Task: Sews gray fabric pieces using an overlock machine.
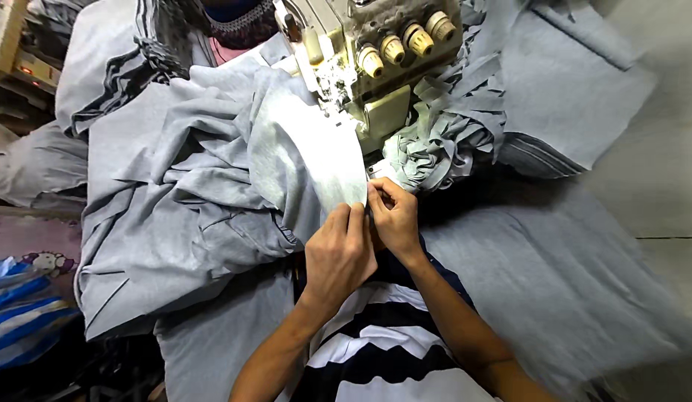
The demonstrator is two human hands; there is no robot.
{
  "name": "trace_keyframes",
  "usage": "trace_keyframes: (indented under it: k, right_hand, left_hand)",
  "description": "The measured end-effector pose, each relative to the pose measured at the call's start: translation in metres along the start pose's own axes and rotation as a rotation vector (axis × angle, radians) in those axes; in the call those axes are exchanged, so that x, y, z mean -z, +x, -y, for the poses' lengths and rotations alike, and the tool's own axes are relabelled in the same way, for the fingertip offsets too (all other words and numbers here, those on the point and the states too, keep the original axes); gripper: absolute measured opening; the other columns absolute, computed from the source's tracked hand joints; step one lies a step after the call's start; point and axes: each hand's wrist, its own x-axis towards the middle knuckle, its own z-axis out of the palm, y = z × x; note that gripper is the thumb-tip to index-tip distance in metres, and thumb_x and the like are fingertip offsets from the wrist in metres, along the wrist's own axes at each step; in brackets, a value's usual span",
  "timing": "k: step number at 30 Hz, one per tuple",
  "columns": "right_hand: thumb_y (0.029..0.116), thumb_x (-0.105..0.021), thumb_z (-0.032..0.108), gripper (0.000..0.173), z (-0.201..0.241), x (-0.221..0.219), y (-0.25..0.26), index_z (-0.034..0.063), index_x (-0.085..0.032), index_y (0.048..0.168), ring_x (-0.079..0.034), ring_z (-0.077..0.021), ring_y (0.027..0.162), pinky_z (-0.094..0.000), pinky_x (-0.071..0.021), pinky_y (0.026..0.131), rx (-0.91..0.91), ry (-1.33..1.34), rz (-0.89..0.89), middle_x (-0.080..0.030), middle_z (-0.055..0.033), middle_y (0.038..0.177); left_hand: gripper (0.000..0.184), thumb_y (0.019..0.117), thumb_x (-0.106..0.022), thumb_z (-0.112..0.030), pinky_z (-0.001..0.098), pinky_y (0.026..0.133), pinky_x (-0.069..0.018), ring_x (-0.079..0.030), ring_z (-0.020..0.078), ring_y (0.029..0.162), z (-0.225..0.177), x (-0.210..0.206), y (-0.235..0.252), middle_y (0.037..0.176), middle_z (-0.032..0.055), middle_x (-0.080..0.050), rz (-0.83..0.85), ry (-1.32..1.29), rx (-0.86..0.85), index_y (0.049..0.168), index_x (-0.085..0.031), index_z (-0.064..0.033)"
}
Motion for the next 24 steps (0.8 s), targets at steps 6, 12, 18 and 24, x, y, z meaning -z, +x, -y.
trace_keyframes:
  k: [6,12,18,24]
  right_hand:
    - [0.1027,-0.062,0.02,0.015,-0.003,-0.001,0.002,0.0088,-0.072,0.099,-0.055,-0.0006,0.058,-0.018,-0.0471,0.054,0.011,-0.018,-0.022,-0.063,0.0041,0.073]
    - [0.1027,-0.062,0.018,0.015,0.0,-0.002,0.014,0.0072,-0.072,0.1,-0.057,-0.0022,0.058,-0.0193,-0.0491,0.054,0.052,-0.035,-0.031,-0.065,0.0018,0.074]
    - [0.1022,-0.064,0.02,0.015,0.002,-0.003,0.025,0.0097,-0.074,0.101,-0.056,-0.0038,0.058,-0.0213,-0.0476,0.053,0.121,-0.159,-0.066,-0.065,0.0018,0.074]
    - [0.1016,-0.064,0.029,0.021,0.0,-0.001,0.031,0.0116,-0.073,0.093,-0.052,-0.0097,0.054,-0.0291,-0.0445,0.05,0.148,-0.311,-0.065,-0.059,0.0011,0.067]
  left_hand:
    - [0.015,0.0948,-0.062,-0.011,0.0322,0.055,-0.0537,-0.067,0.0208,0.07,-0.003,-0.018,-0.004,0.084,0.0084,-0.066,-0.042,-0.007,0.105,0.1,-0.076,-0.0071]
    - [0.013,0.0951,-0.064,-0.008,0.0319,0.058,-0.0549,-0.067,0.0217,0.074,-0.007,-0.024,0.003,0.086,0.0097,-0.065,-0.11,-0.036,0.127,0.1,-0.075,-0.0051]
    - [0.018,0.0944,-0.062,-0.003,0.0319,0.07,-0.0577,-0.068,0.023,0.085,-0.008,-0.028,0.011,0.096,0.0117,-0.066,-0.103,-0.084,0.136,0.108,-0.074,-0.0024]
    - [0.029,0.089,-0.064,0.0,0.0332,0.081,-0.0595,-0.069,0.0231,0.095,0.004,-0.023,0.0,0.104,0.0119,-0.069,0.041,-0.282,0.08,0.117,-0.073,-0.0036]
